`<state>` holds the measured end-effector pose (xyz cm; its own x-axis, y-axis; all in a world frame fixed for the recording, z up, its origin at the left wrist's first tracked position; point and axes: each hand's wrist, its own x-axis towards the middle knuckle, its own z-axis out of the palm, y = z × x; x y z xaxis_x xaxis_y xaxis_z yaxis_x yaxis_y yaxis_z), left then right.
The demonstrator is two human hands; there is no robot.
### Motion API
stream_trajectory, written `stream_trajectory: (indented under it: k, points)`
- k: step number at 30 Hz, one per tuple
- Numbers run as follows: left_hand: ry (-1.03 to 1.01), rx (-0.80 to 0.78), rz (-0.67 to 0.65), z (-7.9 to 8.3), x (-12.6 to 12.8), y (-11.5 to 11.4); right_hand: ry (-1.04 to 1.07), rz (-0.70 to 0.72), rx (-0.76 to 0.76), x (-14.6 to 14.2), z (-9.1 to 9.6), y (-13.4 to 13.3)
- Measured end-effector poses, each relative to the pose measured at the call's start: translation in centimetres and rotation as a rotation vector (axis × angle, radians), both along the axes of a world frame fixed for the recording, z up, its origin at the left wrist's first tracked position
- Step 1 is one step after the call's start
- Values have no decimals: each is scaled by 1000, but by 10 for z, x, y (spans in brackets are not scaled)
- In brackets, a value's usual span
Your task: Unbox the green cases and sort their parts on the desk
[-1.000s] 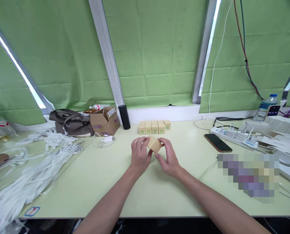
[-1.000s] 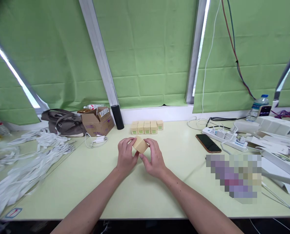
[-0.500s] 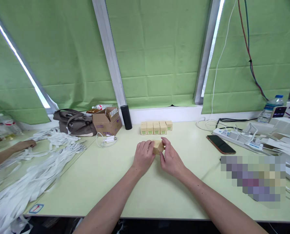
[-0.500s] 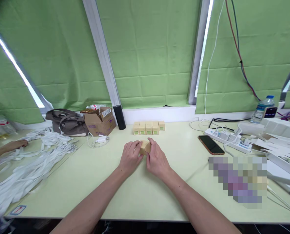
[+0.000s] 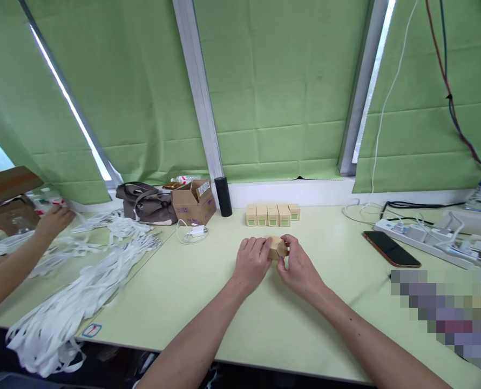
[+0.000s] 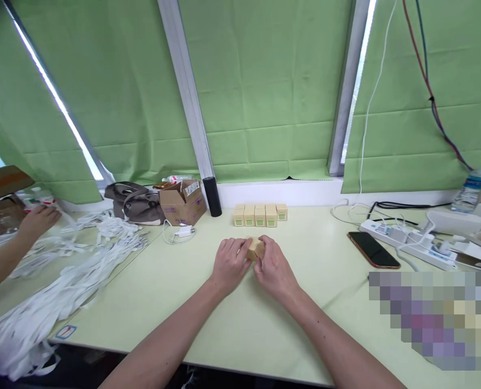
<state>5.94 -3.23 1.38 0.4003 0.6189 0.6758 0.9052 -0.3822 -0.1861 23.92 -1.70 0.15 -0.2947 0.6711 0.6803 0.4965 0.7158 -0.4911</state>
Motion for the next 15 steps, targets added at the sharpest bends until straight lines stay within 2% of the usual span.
stream_trajectory:
  k: [15]
  points:
    - [-24, -59, 8, 2, 0, 1, -14, -31, -118, -1, 4, 0]
